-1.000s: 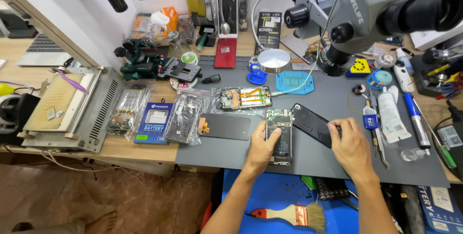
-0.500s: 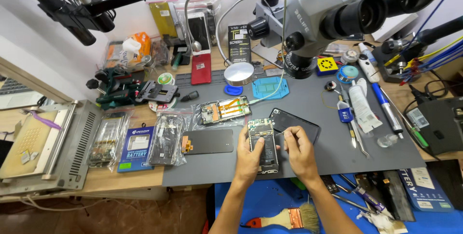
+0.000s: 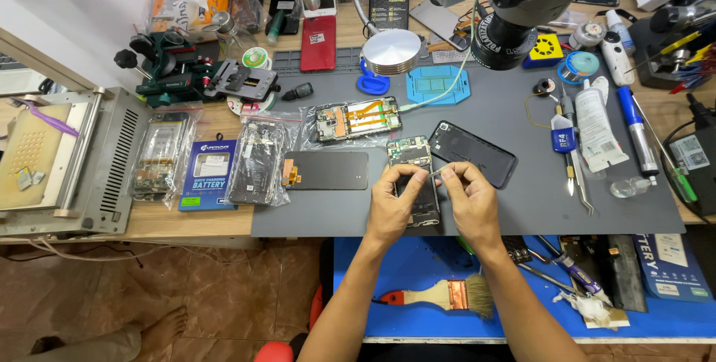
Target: The person handles a black smartphone battery, peels off a protective film, and places it on the workbench. They then pick up a disassembled smartphone, connect a ribbon cable to the motherboard, and reposition the device on the table.
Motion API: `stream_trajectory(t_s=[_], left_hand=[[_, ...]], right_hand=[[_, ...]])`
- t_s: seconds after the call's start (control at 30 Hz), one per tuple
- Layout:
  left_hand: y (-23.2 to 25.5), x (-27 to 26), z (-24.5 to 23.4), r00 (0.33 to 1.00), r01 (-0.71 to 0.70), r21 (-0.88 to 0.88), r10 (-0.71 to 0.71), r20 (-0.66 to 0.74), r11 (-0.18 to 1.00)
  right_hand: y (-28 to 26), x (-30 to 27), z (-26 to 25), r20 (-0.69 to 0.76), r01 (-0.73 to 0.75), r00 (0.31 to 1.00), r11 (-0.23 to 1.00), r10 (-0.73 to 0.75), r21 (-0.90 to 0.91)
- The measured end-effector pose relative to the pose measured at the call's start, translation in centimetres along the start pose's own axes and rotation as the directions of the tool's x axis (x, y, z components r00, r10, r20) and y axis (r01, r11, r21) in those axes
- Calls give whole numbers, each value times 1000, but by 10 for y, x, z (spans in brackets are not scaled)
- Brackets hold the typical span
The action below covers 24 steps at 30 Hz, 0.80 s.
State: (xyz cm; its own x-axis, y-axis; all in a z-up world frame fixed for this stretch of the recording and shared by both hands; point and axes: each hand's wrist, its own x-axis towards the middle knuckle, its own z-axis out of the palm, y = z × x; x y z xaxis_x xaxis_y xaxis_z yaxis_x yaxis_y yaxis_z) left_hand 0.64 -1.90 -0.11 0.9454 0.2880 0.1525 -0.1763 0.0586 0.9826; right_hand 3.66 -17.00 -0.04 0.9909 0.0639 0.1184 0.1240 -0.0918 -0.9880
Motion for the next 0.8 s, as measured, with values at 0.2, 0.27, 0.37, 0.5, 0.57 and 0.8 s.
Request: stream_trajectory(t_s=[0.2,0.27,0.37,0.5,0.57,0.8], left_hand=[[1,-2,0,1000,-5,-15,5,15,1000],[-1,-1,-1,1000,-3,-18,3,15,1000],[-5,0,-1,1000,2,-25,-1,16,1000],[-7,2,-2,999,9,-46,-8,34,999],[-9,2,-1,999,6,-51,-4,36,999],[-13,2,-2,999,-28,-59,30,24,998]], right_hand=[[-9,0,0,5,60,998,998,-60,17],[-25,-1,-3,13,151,988,986,-151,-67],[-33,3,-9,67,341,940,916,-335,-213],[-35,12,-12,148,598,798,736,-584,-317],[-30,15,-14,154,630,773,713,-616,-309],[-23,13,-11,177,716,691,628,-701,-304]])
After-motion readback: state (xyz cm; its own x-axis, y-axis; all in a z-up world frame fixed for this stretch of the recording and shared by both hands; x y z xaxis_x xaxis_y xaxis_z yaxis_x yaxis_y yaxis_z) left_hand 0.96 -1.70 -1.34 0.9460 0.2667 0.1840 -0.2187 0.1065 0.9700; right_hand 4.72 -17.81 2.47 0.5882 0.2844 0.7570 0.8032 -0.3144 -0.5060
